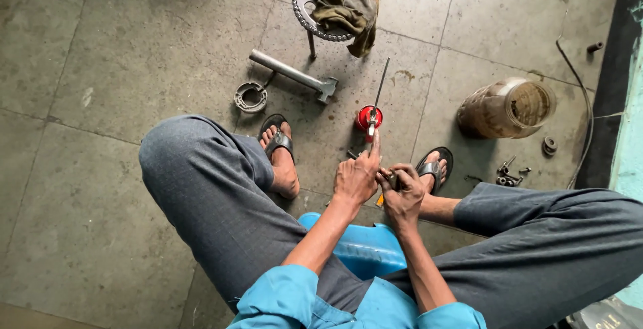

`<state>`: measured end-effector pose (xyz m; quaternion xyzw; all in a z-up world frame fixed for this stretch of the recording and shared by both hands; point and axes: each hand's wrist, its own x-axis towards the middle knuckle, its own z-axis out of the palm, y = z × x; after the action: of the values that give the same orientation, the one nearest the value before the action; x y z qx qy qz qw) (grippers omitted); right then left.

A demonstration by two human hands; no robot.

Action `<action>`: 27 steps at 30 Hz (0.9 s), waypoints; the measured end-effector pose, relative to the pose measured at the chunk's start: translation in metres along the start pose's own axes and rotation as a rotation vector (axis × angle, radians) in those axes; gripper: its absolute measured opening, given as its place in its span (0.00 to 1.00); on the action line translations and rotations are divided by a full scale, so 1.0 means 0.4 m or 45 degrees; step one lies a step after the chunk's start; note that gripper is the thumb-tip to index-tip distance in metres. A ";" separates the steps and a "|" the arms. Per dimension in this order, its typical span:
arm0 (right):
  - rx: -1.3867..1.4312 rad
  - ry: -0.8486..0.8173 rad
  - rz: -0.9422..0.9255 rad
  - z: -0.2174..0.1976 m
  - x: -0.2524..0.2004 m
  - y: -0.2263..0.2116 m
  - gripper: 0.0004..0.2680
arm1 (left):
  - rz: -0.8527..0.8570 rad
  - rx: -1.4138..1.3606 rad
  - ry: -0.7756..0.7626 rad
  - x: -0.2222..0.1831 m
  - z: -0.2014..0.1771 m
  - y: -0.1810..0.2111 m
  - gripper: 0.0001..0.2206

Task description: The recorder is cleaning and lubricating a motorcycle drum brake assembly, using a small tool to apply grease to the pivot points.

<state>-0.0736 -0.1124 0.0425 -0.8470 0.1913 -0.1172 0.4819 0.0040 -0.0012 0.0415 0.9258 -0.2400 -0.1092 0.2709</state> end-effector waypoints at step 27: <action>-0.003 0.222 0.054 0.024 -0.015 0.001 0.08 | -0.002 0.001 0.046 0.008 -0.001 0.000 0.36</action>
<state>-0.0753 -0.1025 0.0371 -0.8299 0.2506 -0.1801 0.4647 0.0067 -0.0026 0.0415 0.9279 -0.2344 -0.0925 0.2748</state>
